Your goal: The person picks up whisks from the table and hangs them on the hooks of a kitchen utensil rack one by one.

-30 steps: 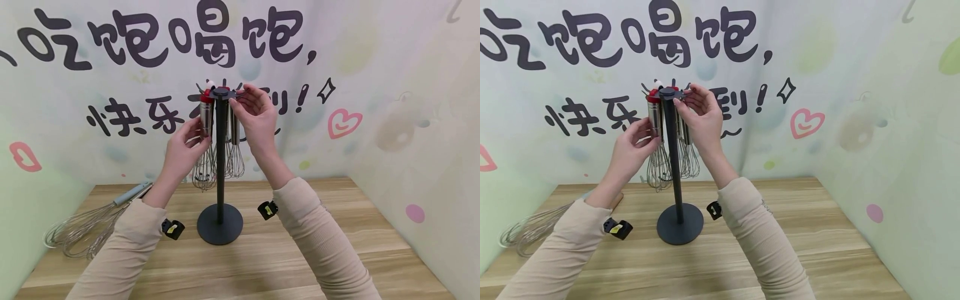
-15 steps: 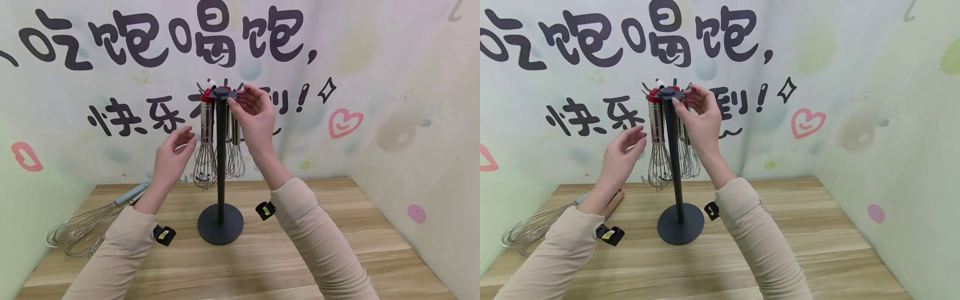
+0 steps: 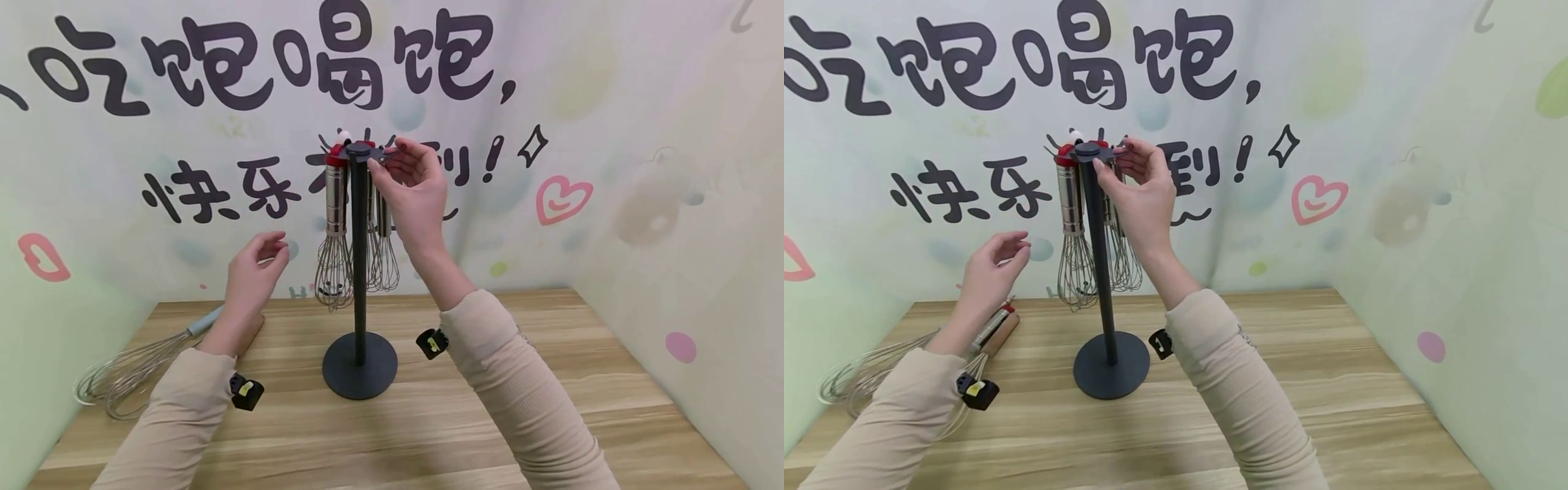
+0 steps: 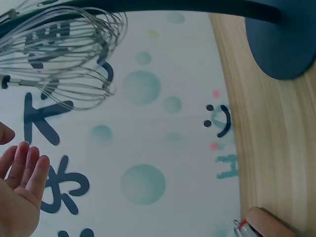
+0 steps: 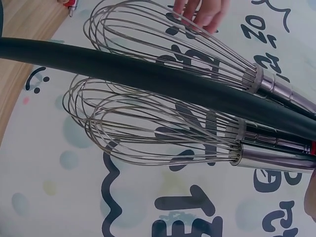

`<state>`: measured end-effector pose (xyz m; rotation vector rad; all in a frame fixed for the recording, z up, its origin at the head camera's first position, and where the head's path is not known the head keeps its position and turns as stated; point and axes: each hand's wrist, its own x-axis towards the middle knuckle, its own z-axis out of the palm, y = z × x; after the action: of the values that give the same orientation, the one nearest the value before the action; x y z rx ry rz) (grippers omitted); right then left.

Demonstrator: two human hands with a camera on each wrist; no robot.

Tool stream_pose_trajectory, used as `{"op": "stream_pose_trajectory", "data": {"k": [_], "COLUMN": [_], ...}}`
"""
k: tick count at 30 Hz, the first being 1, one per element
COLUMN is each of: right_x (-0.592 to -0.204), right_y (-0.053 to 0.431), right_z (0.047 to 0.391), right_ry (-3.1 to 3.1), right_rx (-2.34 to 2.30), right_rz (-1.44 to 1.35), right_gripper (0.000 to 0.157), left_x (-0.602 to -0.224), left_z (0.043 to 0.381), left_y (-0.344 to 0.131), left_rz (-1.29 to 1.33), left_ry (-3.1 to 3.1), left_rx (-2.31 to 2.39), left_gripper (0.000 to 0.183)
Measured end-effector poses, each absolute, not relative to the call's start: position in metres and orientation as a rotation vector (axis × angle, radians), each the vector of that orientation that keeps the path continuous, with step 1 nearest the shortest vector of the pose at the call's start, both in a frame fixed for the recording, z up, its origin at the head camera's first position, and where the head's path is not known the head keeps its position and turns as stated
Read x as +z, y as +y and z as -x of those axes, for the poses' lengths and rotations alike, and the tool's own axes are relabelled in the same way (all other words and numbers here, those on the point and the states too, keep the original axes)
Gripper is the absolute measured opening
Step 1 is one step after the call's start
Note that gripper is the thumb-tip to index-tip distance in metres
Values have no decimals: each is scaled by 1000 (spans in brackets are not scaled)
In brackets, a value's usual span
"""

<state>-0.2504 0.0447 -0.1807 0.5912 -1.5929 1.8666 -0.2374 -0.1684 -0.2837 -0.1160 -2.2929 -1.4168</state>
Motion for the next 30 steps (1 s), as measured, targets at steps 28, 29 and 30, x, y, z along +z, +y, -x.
{"op": "stream_pose_trajectory", "data": {"k": [28, 29, 30], "right_x": [-180, -180, -180], "right_y": [35, 34, 34], "right_z": [245, 245, 245], "right_ry": [-1609, -1610, -1609], "right_rx": [1755, 1753, 1753], "right_rz": [-555, -554, -553], "right_gripper": [43, 43, 43], "left_x": [-377, -380, -382], "left_z": [231, 231, 230], "left_y": [-233, -234, -235], "left_rz": [-17, -22, -18], "left_ry": [-2781, -2787, -2789], "left_rx": [-1155, -1151, -1140], "left_gripper": [46, 47, 47]}}
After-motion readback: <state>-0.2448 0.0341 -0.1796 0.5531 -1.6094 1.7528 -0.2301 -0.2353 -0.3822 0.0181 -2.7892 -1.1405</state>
